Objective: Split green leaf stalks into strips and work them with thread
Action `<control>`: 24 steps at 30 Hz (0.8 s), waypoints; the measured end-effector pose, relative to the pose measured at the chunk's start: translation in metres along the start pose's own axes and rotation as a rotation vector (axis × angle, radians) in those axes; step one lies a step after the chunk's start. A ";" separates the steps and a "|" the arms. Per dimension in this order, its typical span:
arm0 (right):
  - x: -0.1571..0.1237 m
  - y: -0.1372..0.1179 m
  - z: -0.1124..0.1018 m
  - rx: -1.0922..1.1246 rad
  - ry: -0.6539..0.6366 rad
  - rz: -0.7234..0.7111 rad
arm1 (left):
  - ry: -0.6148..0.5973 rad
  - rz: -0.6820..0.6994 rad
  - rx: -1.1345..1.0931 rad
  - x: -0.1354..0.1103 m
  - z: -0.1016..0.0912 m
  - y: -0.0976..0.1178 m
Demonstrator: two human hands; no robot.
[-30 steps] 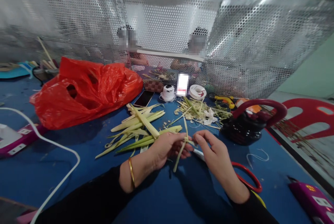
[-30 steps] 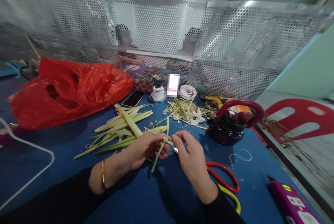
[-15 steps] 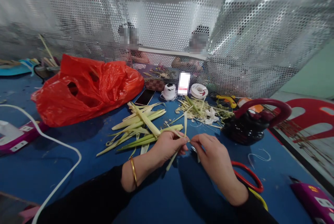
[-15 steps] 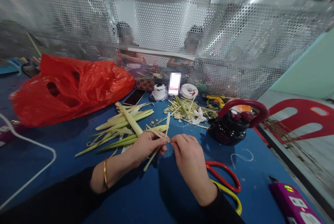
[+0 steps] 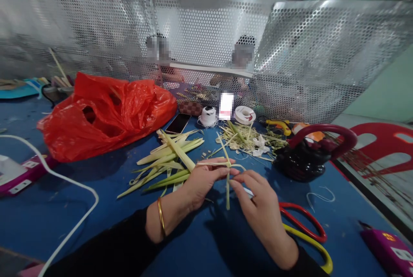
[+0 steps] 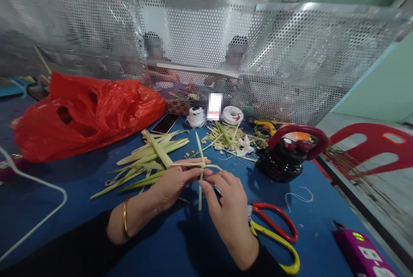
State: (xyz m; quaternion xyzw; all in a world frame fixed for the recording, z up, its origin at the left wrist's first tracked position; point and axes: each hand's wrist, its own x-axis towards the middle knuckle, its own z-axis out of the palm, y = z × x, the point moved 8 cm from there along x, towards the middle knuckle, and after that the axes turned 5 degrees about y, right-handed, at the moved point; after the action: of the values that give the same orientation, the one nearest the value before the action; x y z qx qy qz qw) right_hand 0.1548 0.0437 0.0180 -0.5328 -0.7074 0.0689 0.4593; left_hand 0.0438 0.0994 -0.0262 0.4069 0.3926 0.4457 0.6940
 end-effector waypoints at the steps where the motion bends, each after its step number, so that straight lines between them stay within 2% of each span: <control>1: -0.001 0.003 0.006 0.062 -0.034 0.048 | 0.012 0.012 0.017 0.000 0.000 0.000; 4: -0.003 0.008 0.016 0.201 -0.066 0.131 | 0.035 0.027 0.056 -0.002 0.000 0.000; 10: -0.001 0.001 0.015 0.292 -0.093 0.088 | 0.036 0.047 0.083 -0.003 0.000 0.005; 17: -0.001 -0.002 0.014 0.226 -0.112 0.039 | -0.005 0.015 0.032 -0.002 -0.001 -0.002; 24: -0.003 -0.007 0.013 0.143 -0.118 -0.018 | 0.043 -0.009 0.015 0.000 -0.003 -0.002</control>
State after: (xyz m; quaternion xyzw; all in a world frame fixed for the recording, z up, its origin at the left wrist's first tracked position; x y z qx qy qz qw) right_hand 0.1407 0.0436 0.0127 -0.4870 -0.7313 0.1464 0.4544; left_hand 0.0421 0.0996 -0.0288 0.4004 0.4126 0.4482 0.6845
